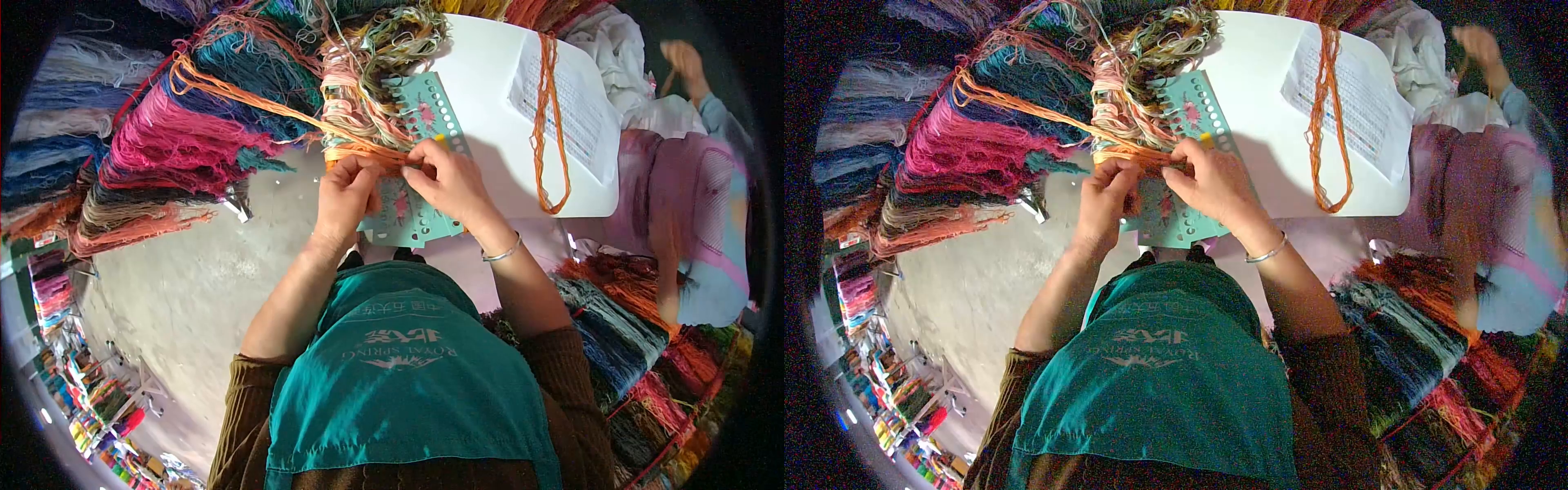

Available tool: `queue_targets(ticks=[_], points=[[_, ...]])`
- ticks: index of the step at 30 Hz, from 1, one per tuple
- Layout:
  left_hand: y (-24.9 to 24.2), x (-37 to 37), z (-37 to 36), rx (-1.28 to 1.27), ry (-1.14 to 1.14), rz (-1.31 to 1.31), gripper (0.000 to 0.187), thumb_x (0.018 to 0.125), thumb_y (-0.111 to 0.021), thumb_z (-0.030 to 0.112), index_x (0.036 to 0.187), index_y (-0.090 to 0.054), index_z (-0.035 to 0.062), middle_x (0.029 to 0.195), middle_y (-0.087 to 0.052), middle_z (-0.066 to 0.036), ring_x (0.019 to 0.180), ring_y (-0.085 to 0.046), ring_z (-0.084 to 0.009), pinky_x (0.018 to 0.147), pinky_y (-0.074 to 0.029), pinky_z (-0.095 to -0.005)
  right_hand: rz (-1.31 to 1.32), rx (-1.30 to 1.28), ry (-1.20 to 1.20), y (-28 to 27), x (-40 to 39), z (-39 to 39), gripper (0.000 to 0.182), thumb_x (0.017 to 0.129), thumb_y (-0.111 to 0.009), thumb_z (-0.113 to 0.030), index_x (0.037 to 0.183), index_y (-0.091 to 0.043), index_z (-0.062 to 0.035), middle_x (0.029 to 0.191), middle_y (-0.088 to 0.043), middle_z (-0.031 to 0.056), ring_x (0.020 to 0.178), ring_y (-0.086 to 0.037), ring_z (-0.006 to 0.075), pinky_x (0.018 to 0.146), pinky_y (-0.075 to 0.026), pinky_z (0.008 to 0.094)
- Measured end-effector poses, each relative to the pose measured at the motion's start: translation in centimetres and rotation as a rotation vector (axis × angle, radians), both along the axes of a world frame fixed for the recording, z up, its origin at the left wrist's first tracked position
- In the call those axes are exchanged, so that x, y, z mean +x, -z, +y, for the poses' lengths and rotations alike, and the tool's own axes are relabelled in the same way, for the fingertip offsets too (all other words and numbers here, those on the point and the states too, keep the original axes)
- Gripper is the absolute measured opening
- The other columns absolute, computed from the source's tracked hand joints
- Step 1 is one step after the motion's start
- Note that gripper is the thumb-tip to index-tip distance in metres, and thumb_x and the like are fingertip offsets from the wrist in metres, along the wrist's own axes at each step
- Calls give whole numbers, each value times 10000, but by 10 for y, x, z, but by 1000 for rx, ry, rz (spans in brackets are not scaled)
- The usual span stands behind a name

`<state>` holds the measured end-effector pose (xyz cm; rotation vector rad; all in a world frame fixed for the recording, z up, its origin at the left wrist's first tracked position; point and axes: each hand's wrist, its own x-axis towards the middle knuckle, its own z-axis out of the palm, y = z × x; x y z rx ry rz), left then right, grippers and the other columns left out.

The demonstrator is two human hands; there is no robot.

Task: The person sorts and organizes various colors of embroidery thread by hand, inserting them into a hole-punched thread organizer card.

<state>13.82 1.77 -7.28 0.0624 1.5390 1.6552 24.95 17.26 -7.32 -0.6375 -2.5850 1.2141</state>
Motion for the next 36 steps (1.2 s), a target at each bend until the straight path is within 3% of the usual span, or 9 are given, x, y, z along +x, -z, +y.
queue_targets(ticks=[2, 5, 10, 20, 27, 30, 32, 34, 36], points=[[4, -1, -1, -18, -13, 98, 77, 934, -633, 131, 902, -639, 62, 641, -565, 19, 474, -466, -75, 463, -391, -228, 7, 18, -7, -5, -1, -1, 265, 871, -695, -315, 958, -613, -78, 704, -662, 77, 646, -657, 260, 589, -480, 378], [4, -2, -1, -18, 5, 73, 65, 922, -664, 125, 910, -651, 63, 702, -604, 13, 503, -494, -72, 476, -411, -222, -84, 6, 1, -9, -2, -1, 323, 877, -686, -379, 955, -610, -75, 787, -702, 118, 726, -691, 332, 641, -530, 436], [3, -7, -5, 303, 34, -422, 105, 979, -597, 185, 946, -604, 86, 684, -494, 32, 532, -424, -81, 447, -345, -229, -66, 41, 18, -3, -2, -1, 357, 885, -675, -428, 938, -610, -80, 746, -691, 126, 687, -681, 336, 609, -516, 446], [-4, -4, -1, 148, 62, -218, 147, 1000, -571, 225, 965, -602, 86, 712, -483, 36, 576, -434, -73, 459, -338, -221, -43, 47, -5, -2, -2, -1, 298, 887, -699, -343, 948, -588, -74, 722, -667, 101, 657, -661, 289, 588, -485, 398], [-12, -2, 0, 122, 384, -288, 395, 1026, -433, 378, 924, -629, 51, 629, -565, -25, 465, -462, -103, 430, -323, -237, -57, 45, -5, 1, -2, 0, 260, 884, -710, -294, 994, -589, -92, 720, -667, 102, 635, -651, 269, 577, -481, 384], [-10, 0, 8, 83, 336, -239, 342, 1022, -464, 330, 977, -654, 48, 623, -581, -25, 447, -457, -109, 428, -344, -244, -97, -125, 9, -5, -1, 3, 247, 908, -704, -272, 1025, -590, -87, 718, -652, 65, 622, -625, 184, 559, -467, 331], [-13, 0, 15, -22, 429, 56, 283, 1017, -494, 272, 1056, -671, 54, 625, -597, -21, 447, -470, -110, 437, -379, -253, -94, -212, 9, -4, 0, 5, 241, 920, -702, -252, 1042, -590, -77, 727, -646, 39, 623, -604, 128, 550, -456, 296], [-6, 2, 20, -34, 461, 117, 231, 974, -554, 191, 1112, -673, 48, 639, -625, -45, 485, -535, -118, 471, -435, -275, 11, -368, -46, 4, 3, 9, 255, 928, -707, -221, 1076, -590, -49, 769, -631, -6, 657, -547, 52, 540, -427, 238], [-5, 4, 23, -138, 587, 458, 227, 923, -593, 156, 1101, -670, 38, 659, -641, -74, 549, -600, -126, 502, -467, -297, 67, -476, -35, 18, 3, 11, 261, 923, -713, -202, 1084, -589, -37, 784, -630, -10, 668, -542, 49, 549, -426, 233]])
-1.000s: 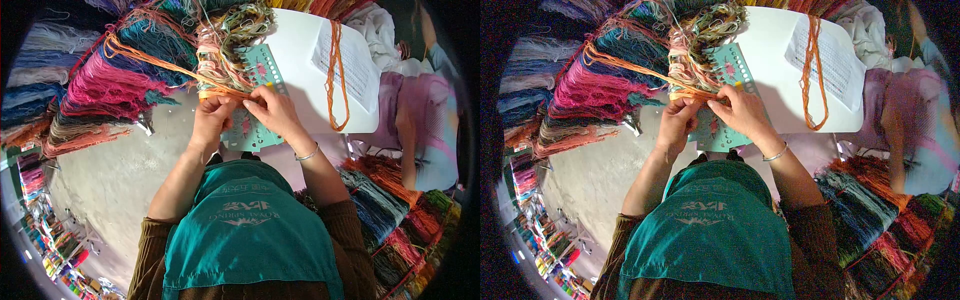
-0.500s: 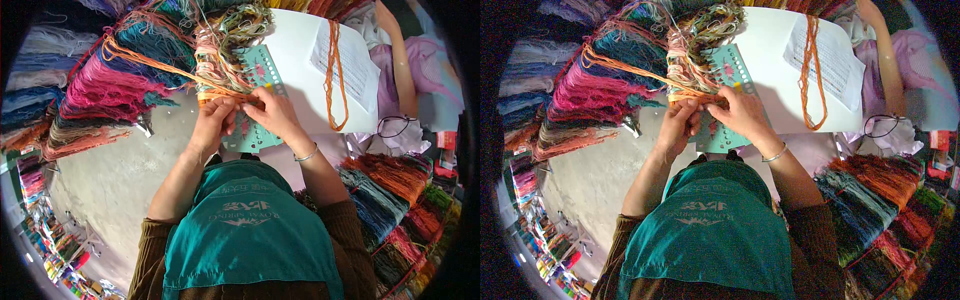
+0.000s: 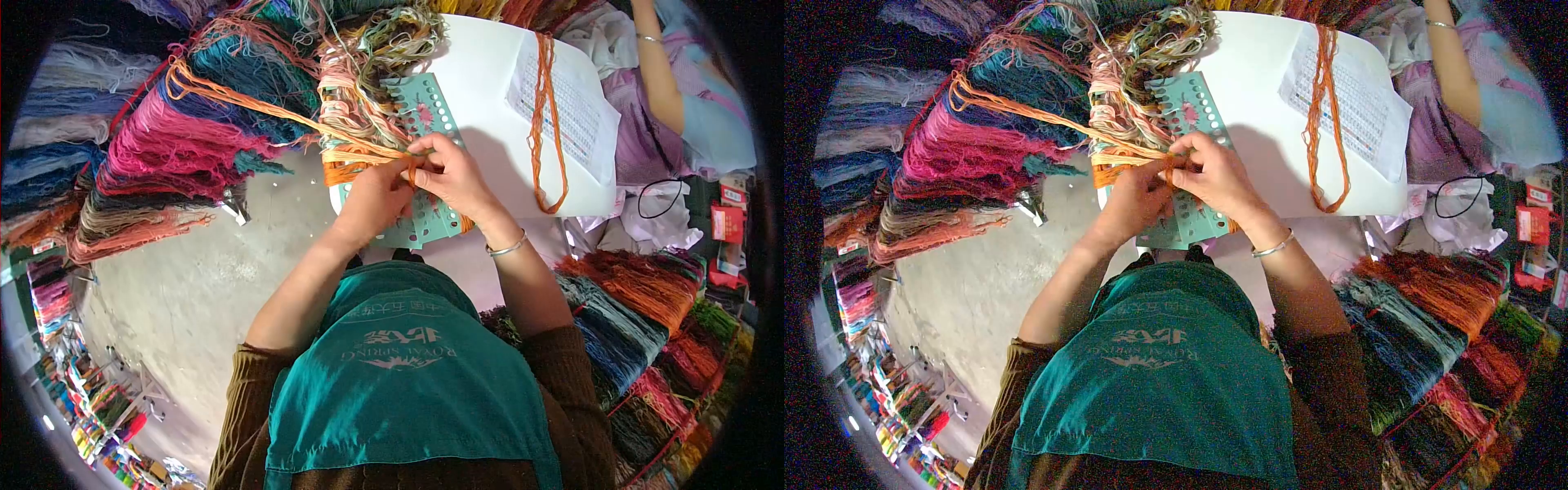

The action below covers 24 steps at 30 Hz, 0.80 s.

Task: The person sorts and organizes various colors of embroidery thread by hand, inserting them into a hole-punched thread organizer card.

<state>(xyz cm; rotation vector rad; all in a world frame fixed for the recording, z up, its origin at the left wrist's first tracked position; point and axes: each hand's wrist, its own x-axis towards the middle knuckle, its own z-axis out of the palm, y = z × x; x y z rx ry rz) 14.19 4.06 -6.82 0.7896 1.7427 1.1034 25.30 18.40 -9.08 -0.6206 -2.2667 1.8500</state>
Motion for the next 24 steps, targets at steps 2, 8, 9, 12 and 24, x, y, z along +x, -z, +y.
queue_targets(ticks=[2, 8, 9, 12, 24], points=[[21, 1, 3, 94, -7, 264, 248, 900, -601, 144, 1115, -662, 37, 682, -652, -93, 587, -624, -130, 517, -480, -310, 49, -110, 20, 6, 2, 1, 268, 918, -719, -183, 1092, -589, -26, 798, -629, -15, 678, -537, 46, 557, -425, 228], [7, -7, -2, 139, -143, -292, 199, 928, -588, 138, 1108, -633, 64, 654, -550, 1, 529, -502, -98, 469, -387, -265, -182, 53, 13, -11, 1, 0, 278, 951, -674, -198, 1174, -577, -63, 801, -629, 4, 698, -536, 52, 588, -436, 230], [2, -13, -8, 106, -268, -965, 160, 948, -580, 144, 1087, -621, 75, 624, -480, 43, 489, -425, -78, 454, -338, -241, -139, 150, 19, -8, 0, 0, 277, 961, -659, -228, 1171, -574, -70, 765, -636, 13, 664, -549, 62, 570, -436, 241], [-10, -26, -50, 405, -490, -1453, 163, 981, -515, 127, 1122, -586, 83, 620, -352, 92, 463, -299, 4, 400, -229, -171, -67, 235, 39, -6, -4, -3, 283, 967, -638, -316, 1113, -568, -84, 649, -624, 26, 531, -558, 106, 490, -420, 278], [-13, -103, -189, 754, -823, -1154, 178, 1058, -447, 187, 947, -519, 69, 665, -320, 36, 503, -273, -73, 442, -252, -213, -49, 449, -15, -10, 1, -14, 198, 857, -645, -100, 1043, -580, -74, 673, -627, 38, 575, -615, 158, 549, -479, 322]])
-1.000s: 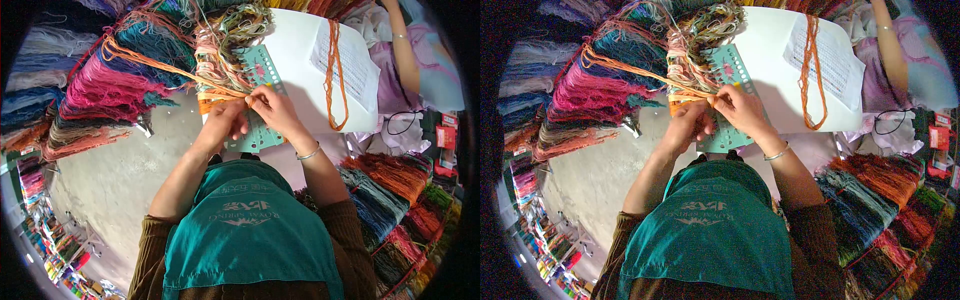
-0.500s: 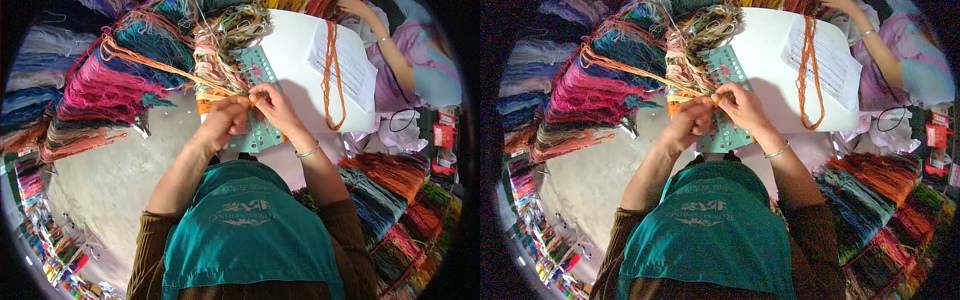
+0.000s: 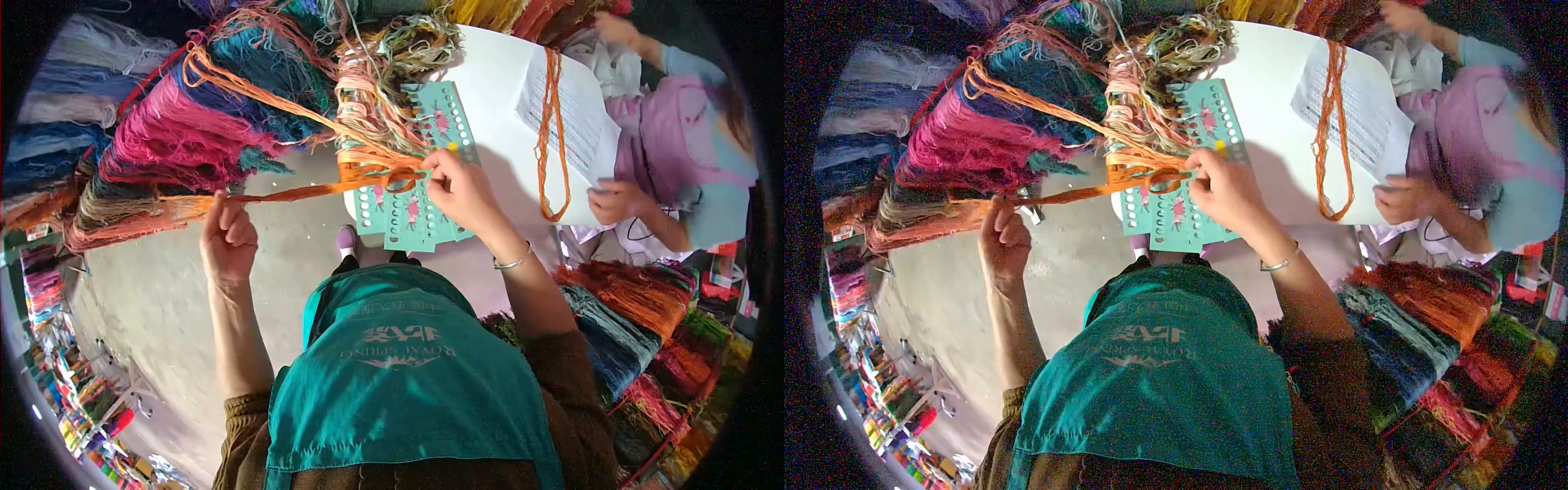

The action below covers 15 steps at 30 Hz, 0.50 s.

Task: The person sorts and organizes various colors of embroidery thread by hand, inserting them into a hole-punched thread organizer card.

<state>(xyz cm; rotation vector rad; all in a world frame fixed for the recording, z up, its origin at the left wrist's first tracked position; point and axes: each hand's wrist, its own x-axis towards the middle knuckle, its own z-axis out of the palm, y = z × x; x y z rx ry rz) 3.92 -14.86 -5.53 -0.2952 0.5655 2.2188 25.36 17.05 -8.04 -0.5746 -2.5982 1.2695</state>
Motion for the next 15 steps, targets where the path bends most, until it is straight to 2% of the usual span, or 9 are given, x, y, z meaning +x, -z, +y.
queue_targets(ticks=[2, 3, 5, 9, 11, 12, 14, 15], points=[[1, 4, 3, -25, -13, 11, 163, 1058, -443, 186, 991, -531, 66, 668, -307, 36, 506, -265, -79, 441, -247, -217, -28, 166, -47, -5, -2, -3, 185, 828, -668, -89, 997, -593, -70, 772, -633, 46, 647, -625, 187, 583, -493, 331], [-1, 4, 5, -24, -14, 34, 166, 1058, -439, 186, 1005, -538, 63, 671, -309, 36, 508, -267, -77, 441, -246, -217, -29, 168, -50, -3, -3, -4, 185, 828, -668, -89, 997, -593, -70, 772, -633, 46, 647, -625, 187, 583, -493, 331], [-1, 4, 5, -23, -17, 58, 170, 1059, -435, 186, 1020, -545, 61, 673, -311, 35, 510, -269, -76, 441, -245, -217, 68, 471, -98, 4, -8, -5, 186, 792, -667, -88, 965, -597, -86, 897, -664, 108, 767, -647, 317, 590, -500, 424], [3, -5, -2, -75, -7, 117, 185, 1055, -449, 219, 1032, -559, 73, 672, -328, 39, 517, -278, -69, 442, -245, -216, 70, 456, -100, 11, -12, -4, 124, 800, -654, -41, 901, -589, -68, 888, -648, 95, 711, -644, 264, 575, -497, 378], [11, -13, -7, -110, 16, 152, 190, 1054, -454, 234, 1022, -560, 80, 672, -334, 40, 518, -281, -67, 442, -247, -217, 243, -149, 20, 17, -8, -4, 101, 821, -647, -5, 858, -564, -50, 814, -612, 47, 645, -591, 152, 558, -473, 309], [19, -18, -8, -161, 32, 124, 204, 1055, -453, 254, 1003, -559, 88, 665, -330, 43, 518, -282, -67, 442, -244, -219, 219, -365, 71, 17, -5, -2, 105, 844, -631, 17, 860, -546, -42, 787, -580, 3, 632, -519, 66, 546, -435, 252], [31, -27, -7, -275, 92, 107, 242, 1055, -446, 295, 916, -537, 118, 642, -321, 52, 516, -283, -69, 442, -233, -221, 202, -486, 115, 15, -2, 4, 84, 858, -614, 13, 872, -543, -30, 767, -586, -16, 633, -515, 56, 535, -420, 253], [41, -35, -9, -276, 100, 106, 242, 1055, -446, 295, 916, -537, 118, 642, -321, 52, 516, -283, -69, 442, -233, -221, 247, -363, 94, 18, -2, 6, 68, 868, -583, 15, 868, -533, -31, 709, -552, -3, 610, -515, 66, 531, -411, 254]])
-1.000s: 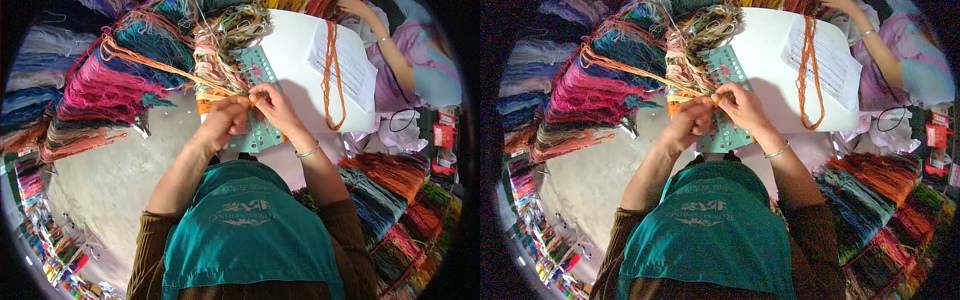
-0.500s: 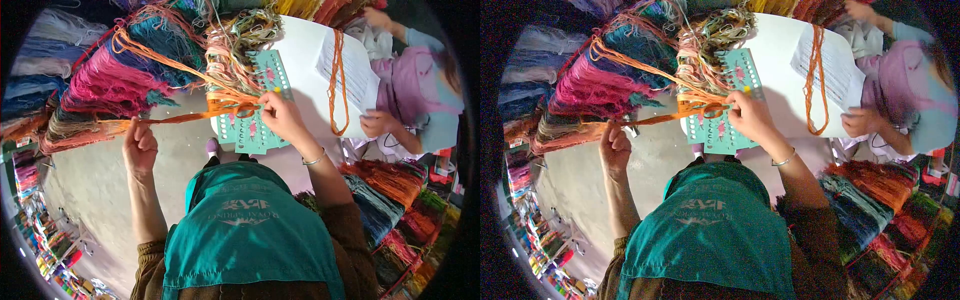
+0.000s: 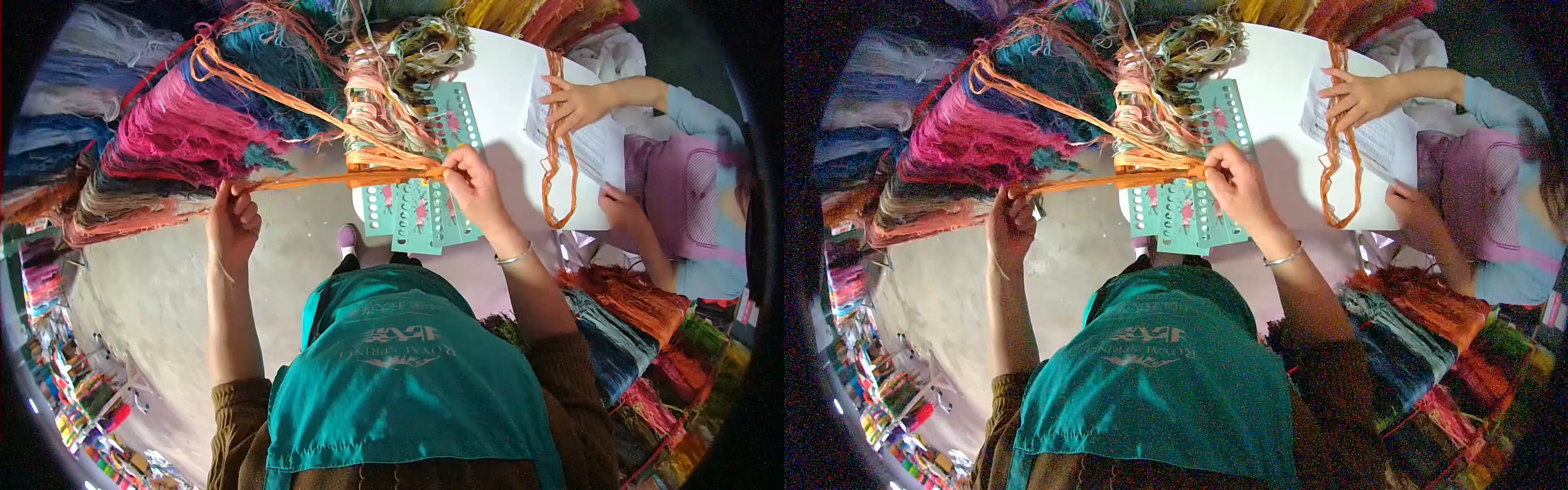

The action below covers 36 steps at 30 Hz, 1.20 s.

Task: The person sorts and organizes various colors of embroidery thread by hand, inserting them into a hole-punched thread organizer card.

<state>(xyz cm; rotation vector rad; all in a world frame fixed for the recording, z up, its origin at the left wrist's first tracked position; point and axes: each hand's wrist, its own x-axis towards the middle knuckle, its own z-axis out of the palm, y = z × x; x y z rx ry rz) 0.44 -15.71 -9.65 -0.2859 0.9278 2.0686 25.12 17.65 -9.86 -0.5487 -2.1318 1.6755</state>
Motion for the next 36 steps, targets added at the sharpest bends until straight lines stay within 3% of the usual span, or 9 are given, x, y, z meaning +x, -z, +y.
queue_targets(ticks=[6, 11, 14, 16, 17, 20, 23, 28, 36], points=[[19, -72, -43, -80, -95, -91, 274, 1009, -507, 315, 773, -479, 179, 544, -266, 69, 454, -231, -69, 408, -197, -229, -216, 685, -23, -11, -7, -19, 171, 756, -640, -92, 915, -583, -72, 832, -626, 101, 726, -629, 318, 620, -489, 415], [-4, -111, -71, -255, -83, 104, 283, 1034, -478, 354, 844, -558, 160, 554, -321, 65, 457, -290, -55, 396, -241, -215, -235, 699, 39, -13, -5, -27, 229, 769, -680, -155, 956, -574, -78, 929, -606, 105, 789, -620, 312, 658, -484, 438], [-7, -112, -66, -847, 31, 561, 403, 1000, -515, 480, 918, -641, 106, 592, -516, 31, 472, -445, -53, 402, -323, -221, -191, 738, 82, -18, 0, -27, 218, 806, -672, -110, 1001, -584, -67, 905, -597, 102, 748, -615, 276, 637, -479, 391], [-8, -107, -54, -1289, 341, 659, 525, 945, -550, 572, 889, -672, 64, 556, -611, -41, 366, -428, -97, 361, -303, -252, -22, 351, 128, -29, 15, -31, 244, 804, -698, -111, 1020, -588, -80, 905, -620, 124, 690, -604, 288, 626, -494, 385], [1, -100, -49, -1302, 407, 704, 458, 961, -569, 479, 838, -665, 48, 595, -654, -77, 381, -461, -99, 366, -329, -256, -6, 332, 202, -28, 34, -33, 219, 831, -697, -54, 1027, -598, -46, 861, -625, 89, 627, -574, 184, 591, -471, 305], [-11, -55, 4, -1019, 564, 1241, 232, 972, -586, 211, 914, -678, 7, 692, -618, -11, 555, -507, -68, 474, -398, -234, 150, 52, 652, 7, 101, -36, 156, 883, -650, -38, 1027, -590, -35, 862, -567, 2, 664, -474, 50, 542, -384, 238], [-45, 31, 94, -662, 585, 1265, 134, 912, -632, 15, 1032, -685, -16, 863, -654, -38, 710, -572, -102, 641, -478, -242, 41, -363, 1167, 6, 152, -27, 124, 949, -598, -219, 963, -553, -105, 785, -518, -19, 632, -456, 57, 502, -334, 215], [-78, 168, 249, -3, 818, 1826, 321, 785, -720, 114, 1092, -662, 45, 1136, -622, -139, 1047, -610, -346, 906, -514, -412, 75, -715, 1288, 6, 165, 12, 354, 938, -605, -462, 964, -533, -116, 785, -511, -8, 627, -462, 81, 474, -306, 202], [7, 297, 372, -78, 727, 2451, 423, 738, -750, 284, 1094, -658, 74, 1238, -525, -82, 1231, -475, -271, 1045, -385, -459, 192, -940, 1284, 32, 188, -13, 326, 954, -531, -462, 963, -583, -140, 818, -598, -5, 639, -510, 111, 548, -381, 275]])
